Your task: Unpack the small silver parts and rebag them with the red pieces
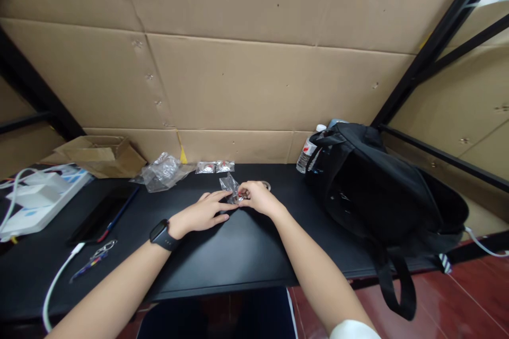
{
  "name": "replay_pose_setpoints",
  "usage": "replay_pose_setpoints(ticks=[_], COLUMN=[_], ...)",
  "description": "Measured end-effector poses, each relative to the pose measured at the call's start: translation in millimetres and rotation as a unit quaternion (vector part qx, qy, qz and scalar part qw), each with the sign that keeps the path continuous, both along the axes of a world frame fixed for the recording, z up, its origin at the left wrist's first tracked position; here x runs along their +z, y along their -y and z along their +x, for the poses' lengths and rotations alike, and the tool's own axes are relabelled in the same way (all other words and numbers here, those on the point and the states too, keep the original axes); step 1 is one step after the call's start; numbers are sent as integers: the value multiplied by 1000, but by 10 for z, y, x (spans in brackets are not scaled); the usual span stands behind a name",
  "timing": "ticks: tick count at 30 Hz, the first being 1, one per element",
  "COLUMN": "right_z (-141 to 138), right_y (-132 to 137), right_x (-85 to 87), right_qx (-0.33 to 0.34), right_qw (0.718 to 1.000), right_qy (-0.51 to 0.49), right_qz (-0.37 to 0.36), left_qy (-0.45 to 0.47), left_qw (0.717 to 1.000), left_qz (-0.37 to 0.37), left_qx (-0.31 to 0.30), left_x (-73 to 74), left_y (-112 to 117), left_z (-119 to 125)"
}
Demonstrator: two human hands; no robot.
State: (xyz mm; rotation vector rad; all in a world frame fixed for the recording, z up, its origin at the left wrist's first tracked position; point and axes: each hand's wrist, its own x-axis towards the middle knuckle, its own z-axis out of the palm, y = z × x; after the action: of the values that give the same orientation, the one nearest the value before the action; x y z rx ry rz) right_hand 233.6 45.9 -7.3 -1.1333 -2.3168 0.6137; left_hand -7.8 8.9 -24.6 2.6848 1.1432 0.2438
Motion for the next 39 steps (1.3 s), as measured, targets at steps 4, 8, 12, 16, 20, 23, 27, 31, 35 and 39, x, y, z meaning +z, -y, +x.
replay_pose_setpoints(ticks=[4,8,12,16,20,23,27,31,35,39], right_z=[-28,-55,-62,-57,-48,-50,-79,-159,-284,-362], right_y=[77,90,42,27,30,27,30,13,-52,-99], right_x=[76,82,22,-3,-10,-20,-27,-59,-135,-168], right_qx=[10,-1,-16,15,27,22,-35,-111,-150,-202], right_qw=[1000,999,998,999,1000,1000,996,983,972,964], right_qy=[-4,14,32,11,-4,7,40,70,94,93], right_qz=[12,38,58,26,8,20,78,126,154,144], left_qy=[8,15,19,21,30,27,8,9,5,14], left_qw=[1000,1000,1000,1000,999,999,999,999,1000,1000], left_qz=[0,-5,-9,-18,-22,-23,-33,-33,-30,-18], left_qx=[5,4,3,1,-1,-3,5,7,-1,-13], left_x=[-15,-7,15,55,83,93,111,134,152,174], left_y=[-7,-8,-3,14,27,29,31,31,34,37], left_z=[-11,-12,-1,8,11,14,18,2,-14,-20])
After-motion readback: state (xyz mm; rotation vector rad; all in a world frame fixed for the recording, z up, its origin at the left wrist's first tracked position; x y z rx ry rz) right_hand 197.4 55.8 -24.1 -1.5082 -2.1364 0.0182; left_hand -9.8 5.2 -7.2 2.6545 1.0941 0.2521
